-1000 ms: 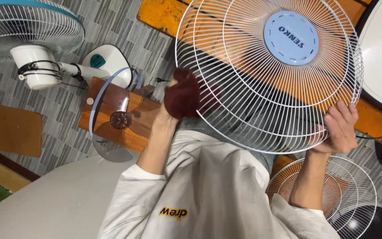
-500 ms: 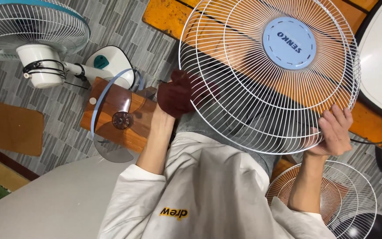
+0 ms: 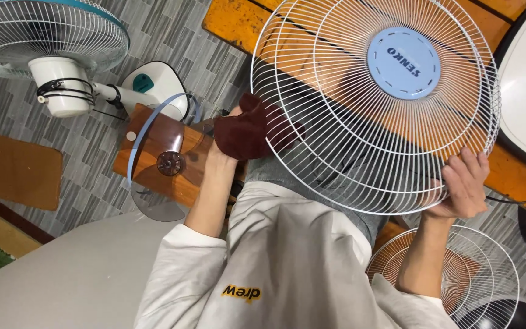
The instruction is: The person is cleaning the front grill of an electric fan by wiping it thoroughly with a dark red cloth.
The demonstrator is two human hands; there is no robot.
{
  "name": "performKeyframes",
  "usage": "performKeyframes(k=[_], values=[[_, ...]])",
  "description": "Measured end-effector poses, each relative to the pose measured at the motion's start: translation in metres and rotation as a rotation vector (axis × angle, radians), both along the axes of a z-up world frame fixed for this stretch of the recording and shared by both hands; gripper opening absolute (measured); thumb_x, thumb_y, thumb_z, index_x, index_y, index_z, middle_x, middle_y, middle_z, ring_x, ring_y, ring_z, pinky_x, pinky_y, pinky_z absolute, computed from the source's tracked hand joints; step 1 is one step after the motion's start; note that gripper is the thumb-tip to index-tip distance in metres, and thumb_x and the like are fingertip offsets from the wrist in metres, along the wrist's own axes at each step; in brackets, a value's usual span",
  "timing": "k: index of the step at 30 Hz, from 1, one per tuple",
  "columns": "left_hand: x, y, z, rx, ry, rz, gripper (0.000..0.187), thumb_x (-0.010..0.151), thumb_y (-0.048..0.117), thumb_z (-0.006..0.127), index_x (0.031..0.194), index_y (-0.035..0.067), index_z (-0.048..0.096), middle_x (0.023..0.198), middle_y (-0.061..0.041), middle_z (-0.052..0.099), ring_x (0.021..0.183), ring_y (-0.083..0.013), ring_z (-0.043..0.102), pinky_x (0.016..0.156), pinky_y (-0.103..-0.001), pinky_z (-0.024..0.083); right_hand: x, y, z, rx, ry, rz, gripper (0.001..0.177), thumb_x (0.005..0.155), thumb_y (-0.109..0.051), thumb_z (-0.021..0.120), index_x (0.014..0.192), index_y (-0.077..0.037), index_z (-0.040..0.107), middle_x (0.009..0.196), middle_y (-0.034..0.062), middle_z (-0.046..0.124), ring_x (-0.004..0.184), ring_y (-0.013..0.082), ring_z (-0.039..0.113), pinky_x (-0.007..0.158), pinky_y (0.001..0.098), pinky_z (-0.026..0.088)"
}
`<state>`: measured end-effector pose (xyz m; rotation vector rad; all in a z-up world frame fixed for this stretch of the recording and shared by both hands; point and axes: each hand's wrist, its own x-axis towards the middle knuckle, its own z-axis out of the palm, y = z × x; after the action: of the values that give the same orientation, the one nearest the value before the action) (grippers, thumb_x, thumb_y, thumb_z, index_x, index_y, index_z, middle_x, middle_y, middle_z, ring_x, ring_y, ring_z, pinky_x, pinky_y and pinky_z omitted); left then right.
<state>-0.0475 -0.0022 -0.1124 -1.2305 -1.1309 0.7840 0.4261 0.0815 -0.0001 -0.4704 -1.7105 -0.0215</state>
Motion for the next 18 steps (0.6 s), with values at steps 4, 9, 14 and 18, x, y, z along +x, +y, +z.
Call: performKeyframes(k=[4,9,14,18], values=[[0.013,0.006,-0.018,-0.029,-0.445,-0.097,0.017,0.107,0.013,0.057,0.095,0.014,0.069,0.072,0.003,0.062,0.067,-0.0062,0.063,0.063,-0.017,0.056,-0.004,0.006,0.0,-0.015,-0.06,-0.009,0.028,0.104,-0.02,0.063,0.118,0.004,0.068,0.12,0.0292,0.068,0.124,0.0481,0.061,0.118,0.058,0.04],[0.035,-0.001,-0.021,-0.074,-0.905,-0.216,0.02,0.108,0.015,0.055,0.093,0.016,0.068,0.067,0.005,0.059,0.064,-0.0033,0.061,0.061,-0.015,0.055,-0.03,-0.017,0.039,-0.311,-0.204,-0.417,0.057,0.109,-0.046,0.053,0.154,-0.01,0.048,0.155,0.0168,0.048,0.148,0.0393,0.04,0.123,0.0689,0.033],[0.083,0.015,0.169,0.127,-0.966,-0.314,0.031,0.072,0.005,0.05,0.055,0.026,0.036,0.057,0.003,0.03,0.046,-0.0104,0.034,0.036,-0.024,0.023,-0.06,-0.067,0.037,-1.038,0.242,-0.492,0.074,0.116,-0.044,0.06,0.166,-0.021,0.011,0.176,0.009,0.011,0.165,0.0323,0.011,0.135,0.0581,0.01],[0.098,0.0,0.106,-0.042,-0.889,0.001,0.038,0.098,0.038,0.045,0.108,0.007,0.064,0.087,-0.008,0.06,0.059,-0.0183,0.052,0.062,-0.03,0.054,-0.124,-0.098,0.046,-1.322,1.525,0.203,0.052,0.097,-0.051,0.06,0.133,-0.014,0.063,0.135,0.0087,0.068,0.126,0.0305,0.066,0.111,0.0544,0.051]])
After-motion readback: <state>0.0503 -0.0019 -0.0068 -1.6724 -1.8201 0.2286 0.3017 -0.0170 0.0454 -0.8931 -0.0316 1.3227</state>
